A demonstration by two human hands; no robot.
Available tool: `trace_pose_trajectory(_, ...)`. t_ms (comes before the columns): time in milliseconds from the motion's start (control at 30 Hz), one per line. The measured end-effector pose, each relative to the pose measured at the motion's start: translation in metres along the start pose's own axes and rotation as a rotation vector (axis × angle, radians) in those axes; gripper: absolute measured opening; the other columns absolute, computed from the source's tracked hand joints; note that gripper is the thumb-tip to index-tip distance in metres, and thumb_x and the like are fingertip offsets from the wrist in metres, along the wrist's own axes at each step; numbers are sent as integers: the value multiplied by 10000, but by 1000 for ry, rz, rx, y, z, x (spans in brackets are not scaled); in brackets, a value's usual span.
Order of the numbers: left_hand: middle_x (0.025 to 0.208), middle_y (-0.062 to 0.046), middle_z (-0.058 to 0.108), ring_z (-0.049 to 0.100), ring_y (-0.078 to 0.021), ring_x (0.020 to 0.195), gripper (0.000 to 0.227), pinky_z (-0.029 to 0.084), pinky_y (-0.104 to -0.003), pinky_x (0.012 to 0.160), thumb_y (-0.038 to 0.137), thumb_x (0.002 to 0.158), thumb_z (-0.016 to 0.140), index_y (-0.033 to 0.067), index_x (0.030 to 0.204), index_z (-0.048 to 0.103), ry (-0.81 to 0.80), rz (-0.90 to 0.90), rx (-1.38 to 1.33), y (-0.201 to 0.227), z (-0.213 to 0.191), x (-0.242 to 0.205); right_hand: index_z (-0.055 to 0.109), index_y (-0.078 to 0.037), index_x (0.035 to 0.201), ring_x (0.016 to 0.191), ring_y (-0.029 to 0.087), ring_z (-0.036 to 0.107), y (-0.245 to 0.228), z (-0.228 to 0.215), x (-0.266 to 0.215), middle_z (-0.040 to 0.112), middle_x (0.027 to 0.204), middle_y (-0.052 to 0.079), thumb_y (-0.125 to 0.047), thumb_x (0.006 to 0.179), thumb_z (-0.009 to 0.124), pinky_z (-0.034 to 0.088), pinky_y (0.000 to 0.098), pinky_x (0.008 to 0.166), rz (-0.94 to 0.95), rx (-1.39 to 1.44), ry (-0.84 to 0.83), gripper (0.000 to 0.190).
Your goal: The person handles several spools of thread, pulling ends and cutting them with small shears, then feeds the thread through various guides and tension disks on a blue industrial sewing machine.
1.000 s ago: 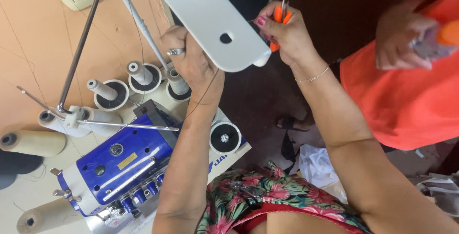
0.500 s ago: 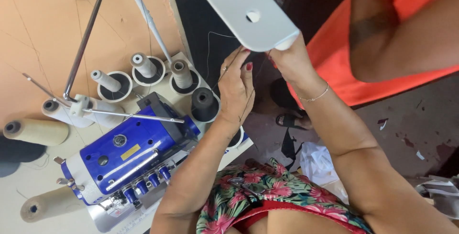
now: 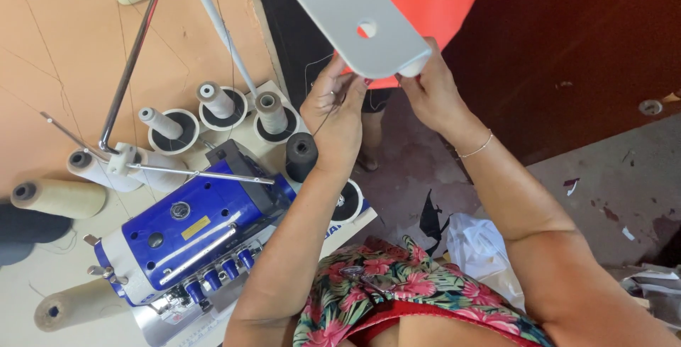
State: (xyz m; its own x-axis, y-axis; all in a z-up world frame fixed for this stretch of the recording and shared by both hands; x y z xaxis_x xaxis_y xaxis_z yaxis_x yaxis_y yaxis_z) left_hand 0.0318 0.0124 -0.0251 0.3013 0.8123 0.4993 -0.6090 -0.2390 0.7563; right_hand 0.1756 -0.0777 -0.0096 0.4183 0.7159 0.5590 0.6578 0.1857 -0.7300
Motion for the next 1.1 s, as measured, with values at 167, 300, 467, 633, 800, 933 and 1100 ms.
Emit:
trace_pose_trajectory(167,1102,-88,737,711,-155,1033,424,651,-364,1007,-113,962,693,26,1356,622,-128,-111,-243,6,7,2,529,60,1250,1022,419,584,-25,-3,1,576,1211,234,91,950,613,439,477,860,-485,-516,30,313)
trace_pose_trajectory(300,1109,-101,759,728,-165,1076,420,624,-305,967,-18,893,799,48,1272,632,-109,-151,-103,-6,4,-1,552,73,1142,810,354,558,-38,2,7,620,1105,240,-22,1064,507,411,430,745,-672,-646,114,131)
trace_pose_trajectory(467,1181,-88,719,709,-180,1099,471,625,-323,1001,35,869,828,36,1295,626,-132,-190,-53,-16,3,-3,510,90,945,680,297,360,-31,7,13,454,910,190,92,973,459,346,415,642,-781,-577,76,58)
trace_pose_trajectory(633,1685,-197,206,735,-310,1071,1011,689,-354,932,-175,902,705,236,1642,152,-192,-278,77,-12,12,4,572,97,1204,848,574,506,10,4,18,565,1022,374,39,968,626,427,611,730,-432,-594,-6,249)
trace_pose_trajectory(800,1729,-307,69,487,-581,1367,1208,487,-613,1158,-164,866,719,365,1643,-41,-575,-452,776,-21,1,-40,555,-55,1276,1067,503,639,105,9,6,667,1072,265,-138,1058,682,494,578,852,154,-492,-89,266)
trace_pose_trajectory(933,1566,-212,412,466,-493,1407,680,374,-668,1146,123,890,729,276,1483,434,-998,-427,950,-72,-14,-100,579,-134,1278,1033,402,679,173,31,-24,667,1046,166,-371,1002,701,528,533,830,409,-622,-288,383)
trace_pose_trajectory(1100,862,-46,769,739,-270,854,181,587,-395,777,353,946,683,199,926,777,-919,-172,1014,-39,-67,-129,627,-81,1315,1076,408,688,171,66,-93,723,1090,215,-375,960,709,555,534,842,556,-525,-481,469)
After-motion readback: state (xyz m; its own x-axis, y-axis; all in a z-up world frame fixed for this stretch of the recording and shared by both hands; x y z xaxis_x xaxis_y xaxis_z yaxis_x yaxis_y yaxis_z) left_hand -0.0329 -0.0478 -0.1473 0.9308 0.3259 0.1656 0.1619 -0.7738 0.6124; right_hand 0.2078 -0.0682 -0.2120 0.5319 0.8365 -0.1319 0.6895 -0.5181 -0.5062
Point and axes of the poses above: each hand's wrist, its own x-axis towards the middle knuckle, its own z-axis out of the palm, y = z × x, the point moved 6 cm from there along x, towards the middle knuckle
